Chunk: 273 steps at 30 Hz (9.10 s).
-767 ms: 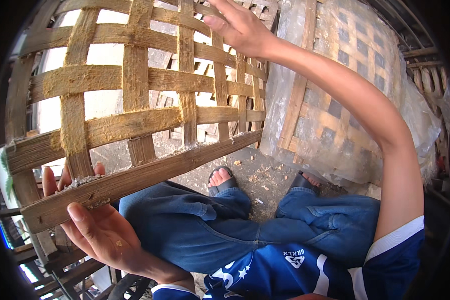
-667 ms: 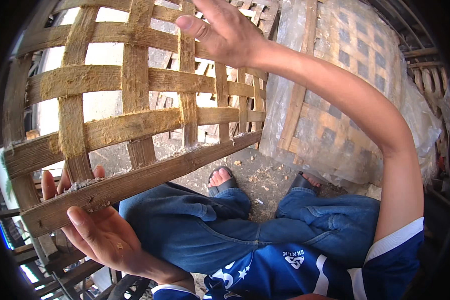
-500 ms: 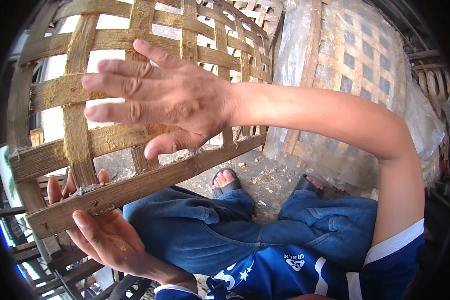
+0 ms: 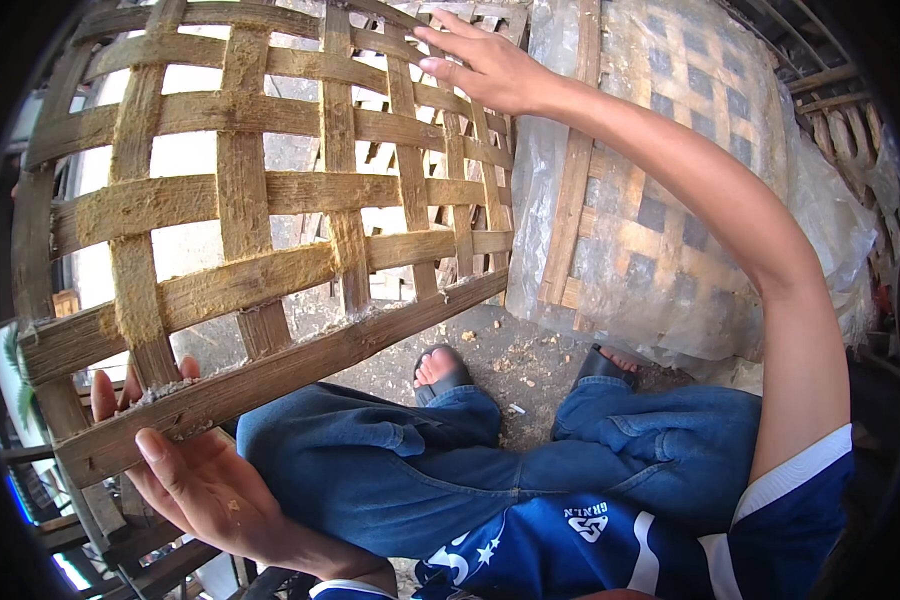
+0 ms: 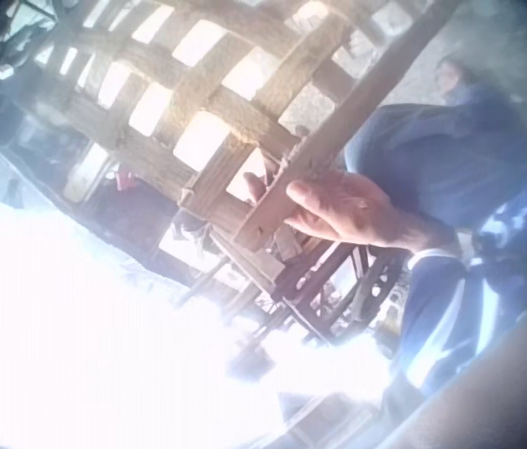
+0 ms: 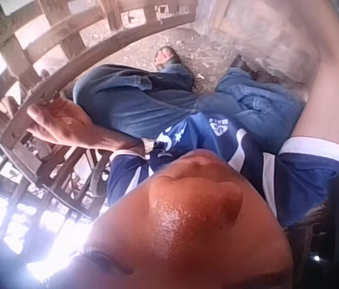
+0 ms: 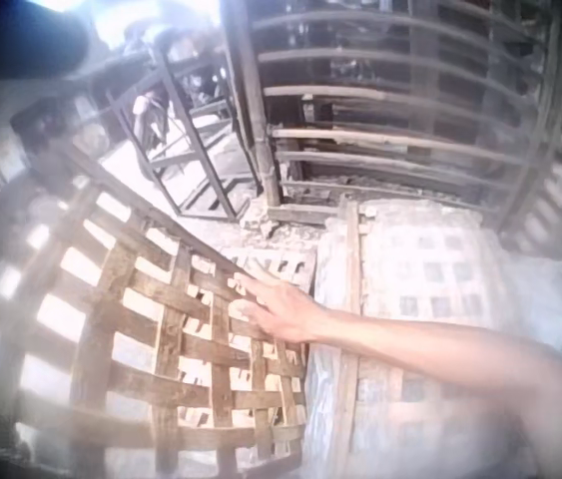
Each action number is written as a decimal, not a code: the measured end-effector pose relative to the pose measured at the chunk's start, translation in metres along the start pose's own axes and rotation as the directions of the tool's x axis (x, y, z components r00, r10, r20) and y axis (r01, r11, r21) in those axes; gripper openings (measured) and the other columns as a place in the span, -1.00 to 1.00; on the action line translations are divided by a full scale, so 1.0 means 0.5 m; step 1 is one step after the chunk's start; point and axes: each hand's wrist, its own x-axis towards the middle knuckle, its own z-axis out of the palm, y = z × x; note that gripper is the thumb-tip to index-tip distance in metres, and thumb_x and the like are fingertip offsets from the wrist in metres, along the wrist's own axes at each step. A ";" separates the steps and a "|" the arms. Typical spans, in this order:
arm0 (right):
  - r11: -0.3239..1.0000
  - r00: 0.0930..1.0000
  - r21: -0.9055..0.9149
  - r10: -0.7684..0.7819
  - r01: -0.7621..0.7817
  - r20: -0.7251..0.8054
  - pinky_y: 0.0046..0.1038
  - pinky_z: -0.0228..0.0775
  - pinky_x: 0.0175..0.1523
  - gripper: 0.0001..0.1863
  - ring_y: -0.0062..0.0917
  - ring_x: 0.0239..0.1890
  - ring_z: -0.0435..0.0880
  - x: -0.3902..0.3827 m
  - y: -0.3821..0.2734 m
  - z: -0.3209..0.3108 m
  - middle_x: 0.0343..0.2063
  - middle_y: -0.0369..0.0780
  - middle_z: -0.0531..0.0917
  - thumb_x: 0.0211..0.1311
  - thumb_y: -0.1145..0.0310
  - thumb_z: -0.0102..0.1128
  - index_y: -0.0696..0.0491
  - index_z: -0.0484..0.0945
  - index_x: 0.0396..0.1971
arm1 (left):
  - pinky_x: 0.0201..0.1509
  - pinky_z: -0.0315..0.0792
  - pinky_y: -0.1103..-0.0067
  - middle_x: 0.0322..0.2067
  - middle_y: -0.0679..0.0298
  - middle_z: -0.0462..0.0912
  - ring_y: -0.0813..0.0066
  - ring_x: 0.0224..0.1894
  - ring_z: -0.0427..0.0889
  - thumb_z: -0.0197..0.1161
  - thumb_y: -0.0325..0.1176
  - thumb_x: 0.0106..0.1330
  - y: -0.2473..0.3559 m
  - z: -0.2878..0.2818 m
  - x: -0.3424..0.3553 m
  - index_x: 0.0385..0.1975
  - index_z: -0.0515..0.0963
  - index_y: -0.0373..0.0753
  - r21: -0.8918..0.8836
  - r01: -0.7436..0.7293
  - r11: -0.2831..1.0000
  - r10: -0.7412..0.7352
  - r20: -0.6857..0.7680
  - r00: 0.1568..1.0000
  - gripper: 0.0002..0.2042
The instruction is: The person removes a plastic sheet from a stack of wooden lattice panels, then picks up one panel and scrapes off dried residue with their fingers. They continue scraping and rubbing the surface of the panel before placing it back on the stack.
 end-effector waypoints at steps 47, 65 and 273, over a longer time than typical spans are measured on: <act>0.990 0.990 0.040 -0.130 0.133 -0.061 -0.28 -0.12 0.52 -0.12 -0.01 0.47 0.02 0.033 -0.086 -0.025 0.41 0.18 0.04 0.40 -0.14 -0.11 0.21 -0.08 0.44 | 0.42 0.24 0.15 0.30 -0.06 0.25 0.03 0.33 0.32 -0.05 -0.22 0.52 -0.010 -0.017 0.001 0.40 0.08 -0.36 0.013 0.072 0.997 -0.071 -0.038 0.997 -0.45; 0.990 0.999 -0.135 0.036 -0.039 -0.025 -0.26 -0.17 0.54 -0.07 0.00 0.49 -0.08 -0.008 -0.015 -0.061 0.44 0.16 -0.05 0.27 0.02 0.07 0.20 -0.13 0.45 | 0.36 0.31 0.16 0.24 -0.01 0.35 0.05 0.25 0.44 -0.02 -0.25 0.51 0.001 -0.021 0.002 0.38 0.10 -0.37 -0.011 0.045 0.999 -0.044 0.016 0.999 -0.46; 0.777 0.762 0.016 0.613 -0.629 0.212 0.01 -0.41 0.53 0.07 -0.28 0.54 -0.38 0.041 -0.082 0.016 0.47 0.04 -0.13 0.28 -0.48 -0.71 0.18 -0.18 0.46 | 0.14 0.49 0.40 -0.16 0.15 0.62 0.40 -0.02 0.56 0.25 -0.18 0.36 0.018 0.000 -0.018 0.12 0.45 -0.22 0.104 -0.307 0.946 0.325 -0.308 0.894 -0.60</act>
